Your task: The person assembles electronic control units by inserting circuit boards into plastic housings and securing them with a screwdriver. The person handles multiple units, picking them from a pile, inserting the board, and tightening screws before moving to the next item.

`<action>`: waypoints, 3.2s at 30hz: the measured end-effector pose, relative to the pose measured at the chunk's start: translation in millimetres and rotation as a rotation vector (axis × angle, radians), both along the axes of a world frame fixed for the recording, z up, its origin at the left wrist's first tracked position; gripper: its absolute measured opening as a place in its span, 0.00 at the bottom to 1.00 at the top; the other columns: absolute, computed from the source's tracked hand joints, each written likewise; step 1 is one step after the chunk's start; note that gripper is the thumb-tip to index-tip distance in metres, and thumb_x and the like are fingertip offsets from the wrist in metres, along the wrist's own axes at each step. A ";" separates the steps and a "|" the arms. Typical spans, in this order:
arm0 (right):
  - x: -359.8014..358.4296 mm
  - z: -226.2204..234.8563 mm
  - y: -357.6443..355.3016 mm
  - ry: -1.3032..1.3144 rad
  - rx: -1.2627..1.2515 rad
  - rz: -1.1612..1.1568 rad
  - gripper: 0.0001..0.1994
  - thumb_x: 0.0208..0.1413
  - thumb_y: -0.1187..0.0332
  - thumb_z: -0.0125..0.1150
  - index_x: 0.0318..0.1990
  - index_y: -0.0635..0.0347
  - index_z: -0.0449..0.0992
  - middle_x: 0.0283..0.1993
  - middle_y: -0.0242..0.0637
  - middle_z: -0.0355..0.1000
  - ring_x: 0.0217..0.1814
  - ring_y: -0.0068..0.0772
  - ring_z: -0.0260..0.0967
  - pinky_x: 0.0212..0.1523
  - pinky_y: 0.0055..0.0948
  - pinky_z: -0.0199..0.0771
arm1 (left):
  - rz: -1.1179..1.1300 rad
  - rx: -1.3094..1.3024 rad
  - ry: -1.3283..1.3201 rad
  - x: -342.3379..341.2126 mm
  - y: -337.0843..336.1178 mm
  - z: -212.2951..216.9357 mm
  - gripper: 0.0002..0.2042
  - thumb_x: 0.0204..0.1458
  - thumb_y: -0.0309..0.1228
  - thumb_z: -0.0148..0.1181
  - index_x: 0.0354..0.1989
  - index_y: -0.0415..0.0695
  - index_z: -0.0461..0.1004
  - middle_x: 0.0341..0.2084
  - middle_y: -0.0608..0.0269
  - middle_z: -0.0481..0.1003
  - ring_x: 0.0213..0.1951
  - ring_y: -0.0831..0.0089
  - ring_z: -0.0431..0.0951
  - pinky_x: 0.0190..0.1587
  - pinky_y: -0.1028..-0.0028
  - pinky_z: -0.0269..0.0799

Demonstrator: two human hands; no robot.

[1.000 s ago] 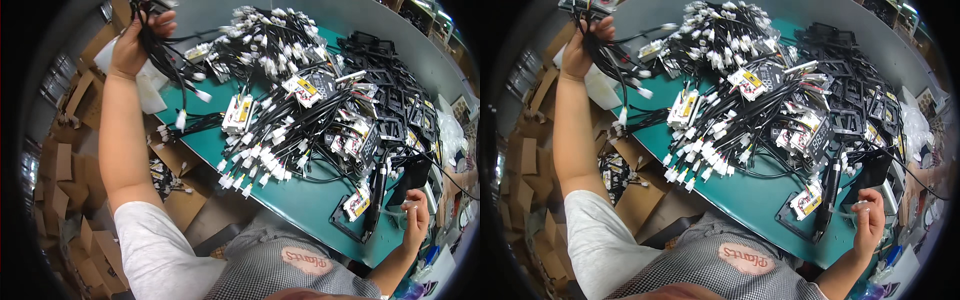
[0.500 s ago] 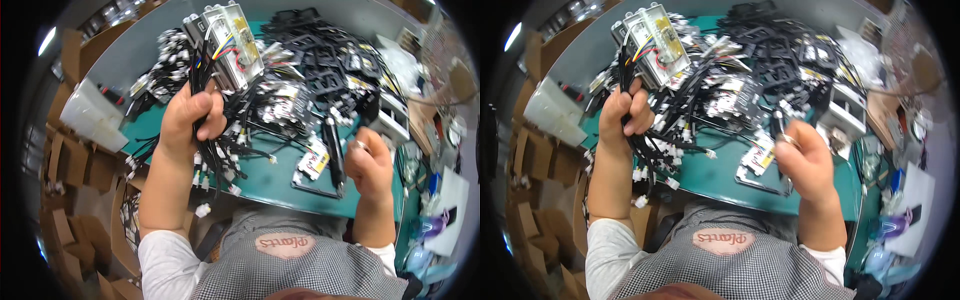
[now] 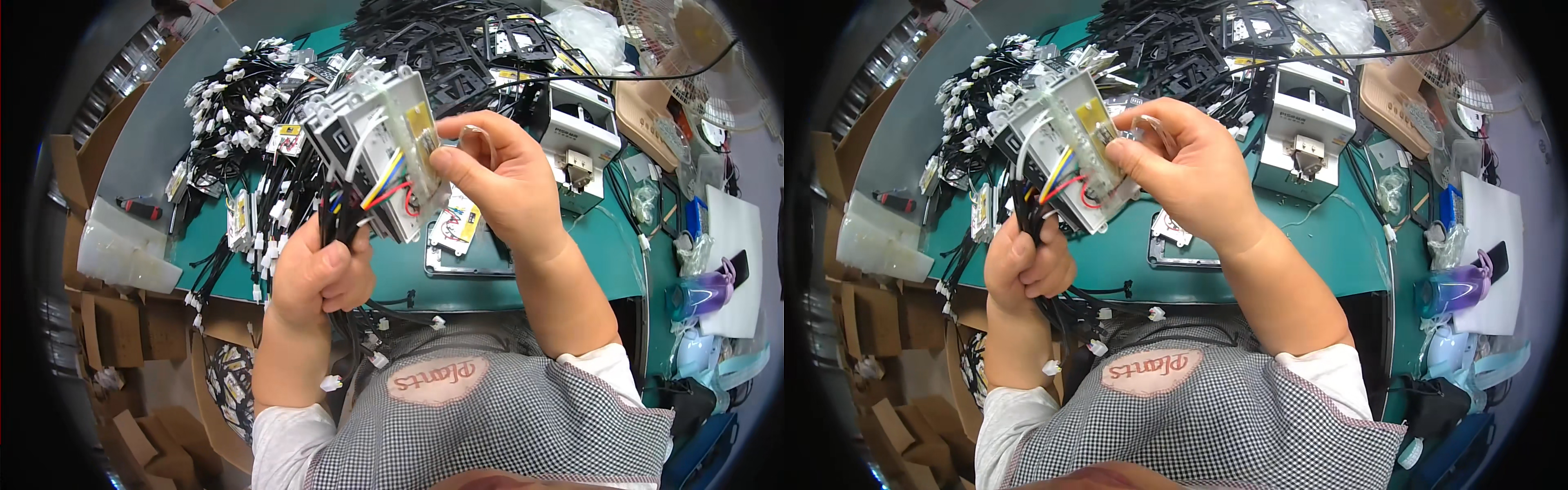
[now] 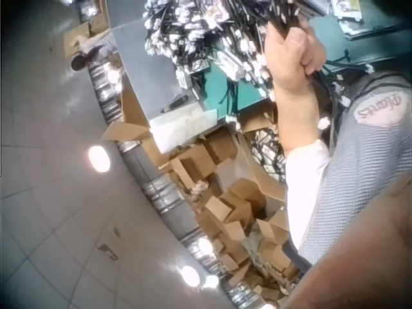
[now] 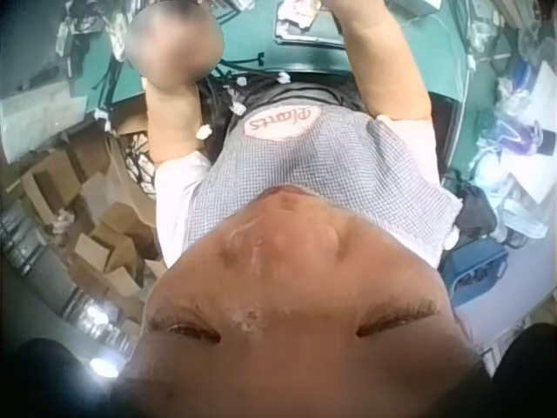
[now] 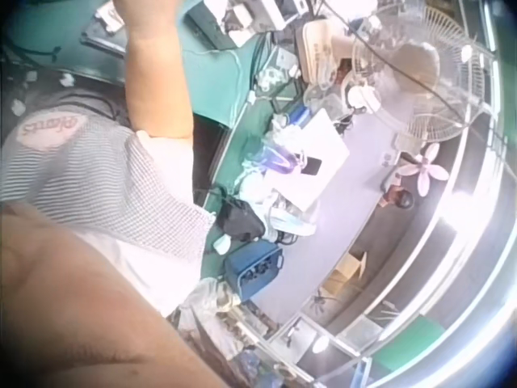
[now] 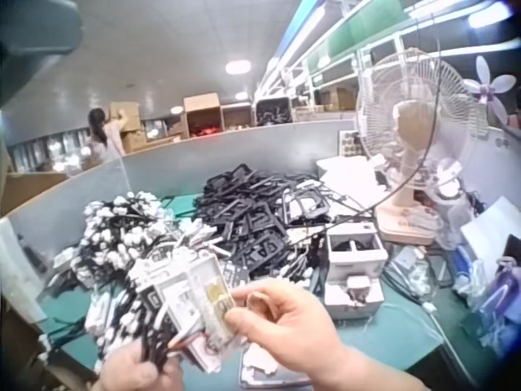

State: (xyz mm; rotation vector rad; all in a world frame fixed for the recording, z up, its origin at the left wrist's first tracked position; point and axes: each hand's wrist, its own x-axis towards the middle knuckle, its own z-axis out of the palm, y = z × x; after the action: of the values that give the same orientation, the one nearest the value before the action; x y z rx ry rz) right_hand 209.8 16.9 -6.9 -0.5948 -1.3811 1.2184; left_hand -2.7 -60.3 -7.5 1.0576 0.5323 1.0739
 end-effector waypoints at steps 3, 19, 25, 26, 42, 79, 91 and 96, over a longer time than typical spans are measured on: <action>-1.8 -7.2 -2.0 -0.240 0.138 -0.244 0.06 0.51 0.73 0.65 0.32 0.64 0.74 0.23 0.24 0.67 0.22 0.13 0.57 0.21 0.20 0.57 | 0.052 -0.030 0.021 2.8 -3.9 -7.3 0.18 0.55 0.42 0.57 0.39 0.38 0.63 0.09 0.74 0.55 0.07 0.85 0.51 0.11 0.79 0.46; -3.2 -22.1 -12.1 0.209 0.121 -0.046 0.04 0.64 0.71 0.47 0.37 0.61 0.62 0.24 0.26 0.60 0.22 0.12 0.54 0.22 0.14 0.56 | 0.237 -0.051 -0.147 11.9 -15.3 -18.5 0.11 0.63 0.38 0.43 0.40 0.41 0.65 0.12 0.75 0.54 0.09 0.84 0.51 0.14 0.79 0.51; 33.0 -21.5 3.3 0.200 0.092 -0.161 0.03 0.64 0.69 0.48 0.37 0.56 0.64 0.22 0.24 0.60 0.18 0.11 0.50 0.15 0.15 0.49 | 0.146 0.025 -0.227 -13.7 -30.1 -22.6 0.17 0.63 0.42 0.42 0.45 0.39 0.66 0.10 0.77 0.55 0.08 0.85 0.53 0.14 0.80 0.54; 39.4 -19.9 6.1 0.172 0.059 -0.240 0.04 0.64 0.69 0.48 0.37 0.55 0.64 0.22 0.24 0.59 0.17 0.11 0.50 0.14 0.15 0.48 | 0.184 0.011 -0.237 -20.4 -35.1 -20.2 0.18 0.62 0.42 0.43 0.46 0.37 0.65 0.10 0.76 0.57 0.08 0.85 0.54 0.15 0.79 0.56; 143.0 -4.8 38.4 0.573 -0.120 -0.563 0.08 0.64 0.70 0.47 0.30 0.52 0.61 0.20 0.22 0.51 0.18 0.11 0.43 0.14 0.15 0.41 | 0.771 0.129 1.508 -141.3 -84.0 62.2 0.13 0.52 0.31 0.59 0.43 0.37 0.74 0.33 0.63 0.75 0.36 0.76 0.73 0.43 0.75 0.69; 49.7 -11.9 25.3 0.258 -0.092 -0.126 0.07 0.67 0.67 0.42 0.40 0.58 0.66 0.19 0.23 0.53 0.19 0.13 0.47 0.16 0.15 0.46 | 0.677 0.634 1.404 -114.0 167.1 -64.6 0.31 0.54 0.53 0.52 0.61 0.46 0.64 0.63 0.41 0.57 0.66 0.49 0.54 0.66 0.61 0.50; 28.6 -45.6 60.0 0.153 -0.156 -0.099 0.06 0.66 0.69 0.45 0.43 0.61 0.65 0.16 0.23 0.49 0.14 0.15 0.47 0.15 0.15 0.51 | 1.659 0.140 1.085 -402.3 107.7 -57.5 0.19 0.52 0.44 0.57 0.44 0.41 0.77 0.40 0.52 0.79 0.43 0.65 0.78 0.48 0.71 0.70; 23.4 -45.8 70.9 0.116 -0.156 -0.128 0.05 0.65 0.69 0.46 0.42 0.61 0.65 0.17 0.23 0.49 0.13 0.13 0.44 0.12 0.14 0.47 | 1.509 -0.152 1.903 -467.3 121.3 -68.4 0.29 0.47 0.42 0.61 0.58 0.46 0.66 0.53 0.48 0.70 0.55 0.54 0.69 0.57 0.62 0.65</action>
State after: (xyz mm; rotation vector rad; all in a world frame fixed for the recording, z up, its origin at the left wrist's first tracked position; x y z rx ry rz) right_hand 233.3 87.8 -52.6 -0.6995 -1.1415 1.2440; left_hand -470.0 61.1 -75.9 1.2092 3.2135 0.7542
